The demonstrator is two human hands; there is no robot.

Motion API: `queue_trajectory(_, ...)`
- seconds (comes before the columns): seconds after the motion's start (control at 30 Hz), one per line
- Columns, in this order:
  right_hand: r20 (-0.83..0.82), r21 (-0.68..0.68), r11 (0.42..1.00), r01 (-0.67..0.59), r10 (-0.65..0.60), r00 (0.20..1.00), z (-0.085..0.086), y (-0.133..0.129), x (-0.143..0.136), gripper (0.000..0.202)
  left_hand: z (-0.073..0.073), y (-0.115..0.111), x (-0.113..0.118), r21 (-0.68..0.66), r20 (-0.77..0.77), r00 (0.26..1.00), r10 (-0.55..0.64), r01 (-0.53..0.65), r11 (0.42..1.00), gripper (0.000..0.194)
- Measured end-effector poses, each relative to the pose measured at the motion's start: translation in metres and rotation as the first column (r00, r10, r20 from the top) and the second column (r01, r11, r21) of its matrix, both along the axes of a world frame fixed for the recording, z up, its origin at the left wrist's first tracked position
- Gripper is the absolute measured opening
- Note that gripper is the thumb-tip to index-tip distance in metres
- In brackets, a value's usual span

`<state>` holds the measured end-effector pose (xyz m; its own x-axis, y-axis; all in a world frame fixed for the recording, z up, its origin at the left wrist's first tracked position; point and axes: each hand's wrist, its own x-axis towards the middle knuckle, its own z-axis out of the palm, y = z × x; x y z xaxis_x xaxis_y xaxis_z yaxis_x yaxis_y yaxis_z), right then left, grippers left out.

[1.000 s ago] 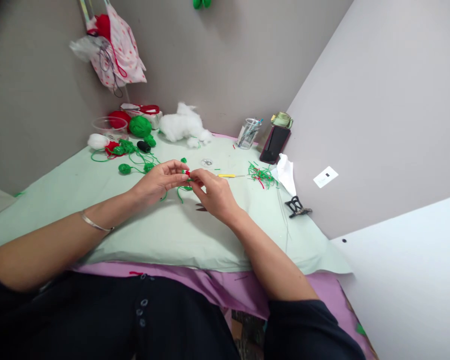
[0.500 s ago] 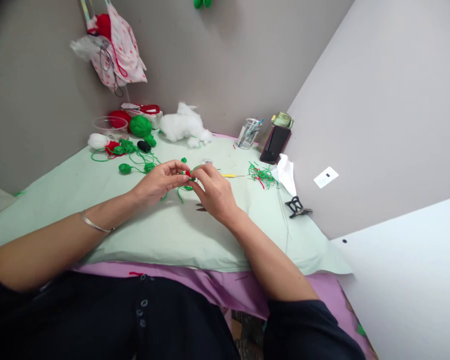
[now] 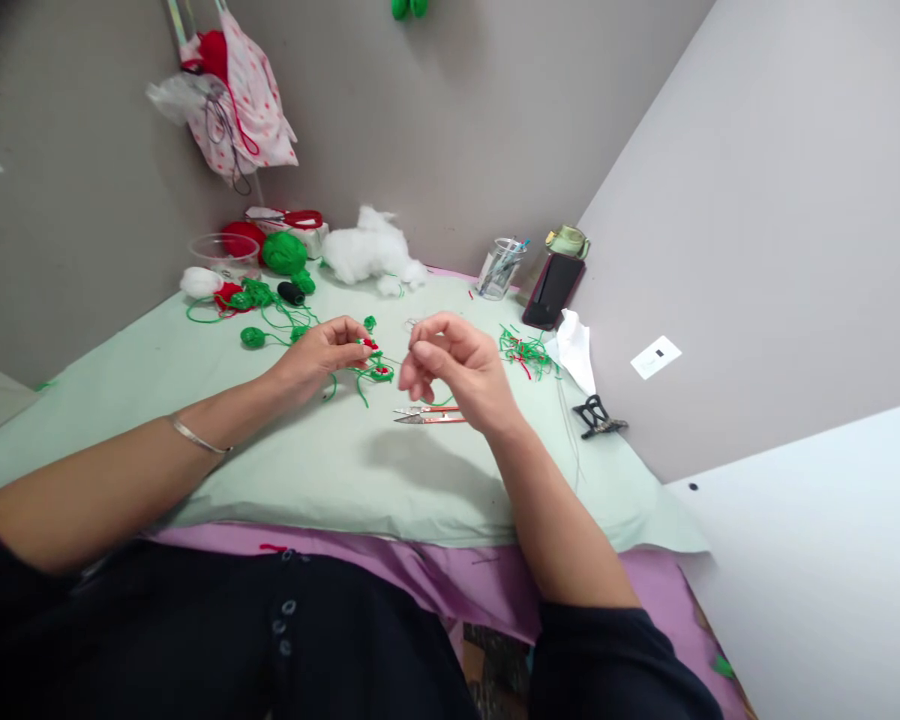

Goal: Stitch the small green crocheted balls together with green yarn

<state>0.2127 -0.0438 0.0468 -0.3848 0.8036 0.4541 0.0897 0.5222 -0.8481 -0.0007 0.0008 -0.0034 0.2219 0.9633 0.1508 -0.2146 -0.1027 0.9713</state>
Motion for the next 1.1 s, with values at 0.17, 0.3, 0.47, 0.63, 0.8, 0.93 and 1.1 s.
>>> queue_trajectory(0.17, 0.061, 0.136, 0.979, 0.151, -0.16, 0.985, 0.001, 0.008, 0.005, 0.027, -0.001, -0.002, 0.0, -0.043, 0.038, 0.996, -0.083, 0.085, 0.996, 0.026)
queue_trajectory(0.3, 0.235, 0.462, 0.851, 0.25, -0.389, 0.89, -0.008, 0.01, -0.003, 0.016, -0.001, -0.003, 0.0, -0.066, 0.07, 0.99, -0.118, 0.123, 0.99, 0.028)
queue_trajectory(0.47, 0.334, 0.619, 0.769, 0.16, -0.442, 0.833, -0.022, 0.019, -0.002, 0.017, 0.0, -0.003, -0.002, -0.051, 0.051, 0.991, -0.127, 0.129, 0.99, 0.028)
queue_trajectory(0.63, 0.389, 0.673, 0.732, 0.107, -0.472, 0.791, -0.024, 0.021, 0.0, 0.021, 0.002, -0.005, -0.003, -0.025, 0.018, 0.995, -0.102, 0.102, 0.994, 0.028)
queue_trajectory(0.8, 0.439, 0.686, 0.722, 0.091, -0.51, 0.74, -0.021, 0.018, 0.0, 0.024, 0.003, -0.005, -0.003, -0.019, 0.01, 0.995, -0.096, 0.096, 0.995, 0.029)
queue_trajectory(0.93, 0.455, 0.695, 0.715, 0.077, -0.52, 0.723, -0.021, 0.017, 0.0, 0.025, 0.001, -0.004, -0.003, -0.036, 0.017, 0.995, -0.097, 0.097, 0.995, 0.027)
queue_trajectory(1.1, 0.448, 0.679, 0.729, 0.091, -0.509, 0.735, -0.021, 0.019, 0.0, 0.024, 0.002, -0.005, -0.003, -0.047, 0.041, 0.992, -0.12, 0.122, 0.991, 0.028)
